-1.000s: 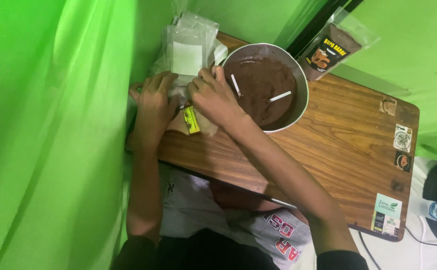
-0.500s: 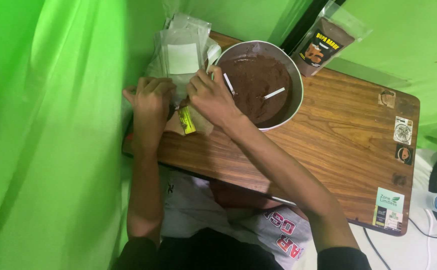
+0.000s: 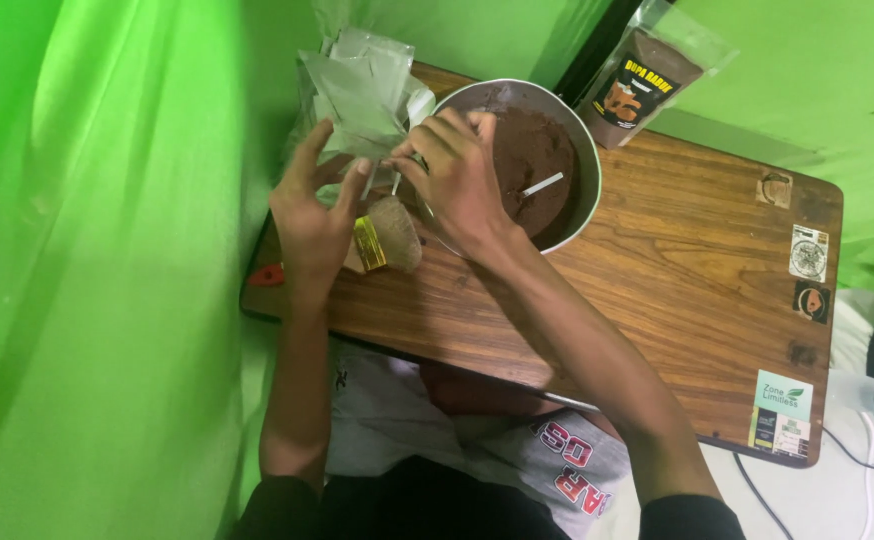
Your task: Smoothing coffee grounds in a bowl and then scooping them into a small plastic bag using a spoon.
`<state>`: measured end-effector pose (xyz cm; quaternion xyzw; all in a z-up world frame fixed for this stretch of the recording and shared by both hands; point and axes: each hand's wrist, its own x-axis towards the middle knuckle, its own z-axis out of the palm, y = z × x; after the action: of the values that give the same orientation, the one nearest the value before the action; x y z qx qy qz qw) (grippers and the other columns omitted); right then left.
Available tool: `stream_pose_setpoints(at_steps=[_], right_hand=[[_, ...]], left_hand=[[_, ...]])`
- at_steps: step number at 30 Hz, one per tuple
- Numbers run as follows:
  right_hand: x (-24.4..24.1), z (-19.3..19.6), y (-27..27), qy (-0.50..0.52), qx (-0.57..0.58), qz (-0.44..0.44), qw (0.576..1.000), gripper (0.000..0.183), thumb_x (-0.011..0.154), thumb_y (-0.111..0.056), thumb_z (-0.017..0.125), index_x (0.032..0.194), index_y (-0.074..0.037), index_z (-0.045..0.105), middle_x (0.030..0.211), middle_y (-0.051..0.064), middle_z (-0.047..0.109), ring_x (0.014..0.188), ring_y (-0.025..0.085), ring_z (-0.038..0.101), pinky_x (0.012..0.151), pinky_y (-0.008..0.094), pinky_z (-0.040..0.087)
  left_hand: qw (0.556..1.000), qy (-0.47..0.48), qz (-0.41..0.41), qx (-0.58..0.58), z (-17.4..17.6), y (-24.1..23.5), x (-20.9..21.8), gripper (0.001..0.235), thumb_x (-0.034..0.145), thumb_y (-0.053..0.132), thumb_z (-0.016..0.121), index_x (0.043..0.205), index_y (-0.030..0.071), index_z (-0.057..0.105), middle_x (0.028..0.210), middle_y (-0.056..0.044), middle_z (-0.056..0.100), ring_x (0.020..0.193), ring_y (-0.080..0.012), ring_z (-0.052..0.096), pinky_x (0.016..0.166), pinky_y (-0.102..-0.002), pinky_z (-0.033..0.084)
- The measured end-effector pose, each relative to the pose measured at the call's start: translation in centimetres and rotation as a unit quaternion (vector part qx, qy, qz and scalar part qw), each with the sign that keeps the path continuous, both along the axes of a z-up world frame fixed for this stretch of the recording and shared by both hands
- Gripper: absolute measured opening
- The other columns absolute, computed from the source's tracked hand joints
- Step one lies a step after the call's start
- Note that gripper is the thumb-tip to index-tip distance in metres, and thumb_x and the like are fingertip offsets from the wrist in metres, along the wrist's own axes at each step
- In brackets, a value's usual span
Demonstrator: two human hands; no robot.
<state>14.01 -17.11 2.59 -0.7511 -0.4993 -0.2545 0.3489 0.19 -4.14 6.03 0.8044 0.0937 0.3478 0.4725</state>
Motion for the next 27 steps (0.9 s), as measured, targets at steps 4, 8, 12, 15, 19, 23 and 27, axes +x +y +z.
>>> stream_pose_setpoints(at_steps=[4,8,12,15,19,23,27], right_hand=[[-1.5,3.1,-2.0,0.03,0.039,0.03,0.998,0.016,0.088,-0.018,0.083,0.088,-0.014,0.067,0.079,0.0,0.062,0.082,0.022,0.062,0.088,0.04,0.035],[-3.2,6.2,-5.9,0.025,0.095,0.034,0.995,0.018,0.09,-0.02,0.083,0.084,-0.012,0.069,0.081,0.001,0.067,0.082,0.025,0.063,0.089,0.042,0.033],[-5.2,8.9,-10.9,-0.01,0.075,-0.017,0.997,0.023,0.092,-0.019,0.085,0.082,-0.01,0.066,0.08,0.003,0.067,0.08,0.028,0.063,0.086,0.043,0.034],[-5.9,8.9,-15.2,-0.01,0.046,-0.035,0.998,0.021,0.089,-0.019,0.089,0.082,-0.012,0.07,0.082,0.001,0.068,0.078,0.027,0.062,0.083,0.039,0.036],[-8.1,8.0,-19.1,0.061,0.048,-0.04,0.996,0.027,0.087,-0.013,0.087,0.079,-0.005,0.063,0.077,0.011,0.064,0.073,0.036,0.059,0.08,0.042,0.038],[-9.9,8.2,-21.1,0.137,0.042,-0.057,0.988,0.024,0.079,-0.011,0.09,0.077,-0.006,0.066,0.075,0.009,0.066,0.073,0.033,0.063,0.08,0.04,0.04],[-11.4,7.1,-23.2,0.238,0.054,-0.079,0.966,0.022,0.074,-0.012,0.091,0.078,-0.007,0.07,0.074,0.008,0.068,0.072,0.029,0.066,0.082,0.035,0.044]], left_hand=[[0.999,-0.03,-0.02,-0.022,0.4,-1.2,0.5,0.056,0.103,0.022,0.073,0.145,-0.003,0.046,0.134,-0.038,0.057,0.109,-0.0537,0.068,0.092,-0.054,0.059],[0.994,-0.085,-0.071,0.003,2.7,-3.2,0.5,0.061,0.103,0.019,0.074,0.151,0.002,0.041,0.147,-0.028,0.054,0.124,-0.0458,0.065,0.103,-0.053,0.057],[0.979,-0.092,-0.177,-0.026,4.5,-5.9,-0.3,0.063,0.097,0.021,0.075,0.15,0.002,0.045,0.142,-0.023,0.06,0.127,-0.0394,0.064,0.108,-0.05,0.053],[0.968,-0.077,-0.239,0.0,6.1,-8.9,-0.7,0.074,0.086,0.015,0.085,0.147,-0.001,0.047,0.134,-0.026,0.064,0.125,-0.043,0.065,0.107,-0.053,0.051],[0.969,-0.079,-0.235,0.011,6.0,-12.9,-0.6,0.061,0.084,0.02,0.088,0.134,0.002,0.06,0.123,-0.018,0.071,0.114,-0.0351,0.072,0.102,-0.044,0.056],[0.962,-0.047,-0.27,0.006,4.1,-15.4,-0.5,0.04,0.085,0.02,0.085,0.12,0.007,0.069,0.105,-0.012,0.075,0.098,-0.0308,0.076,0.09,-0.041,0.06],[0.951,-0.011,-0.31,0.004,4.1,-17.1,-1.1,0.02,0.092,0.022,0.076,0.11,0.012,0.073,0.093,-0.006,0.078,0.087,-0.0268,0.078,0.081,-0.037,0.062]])
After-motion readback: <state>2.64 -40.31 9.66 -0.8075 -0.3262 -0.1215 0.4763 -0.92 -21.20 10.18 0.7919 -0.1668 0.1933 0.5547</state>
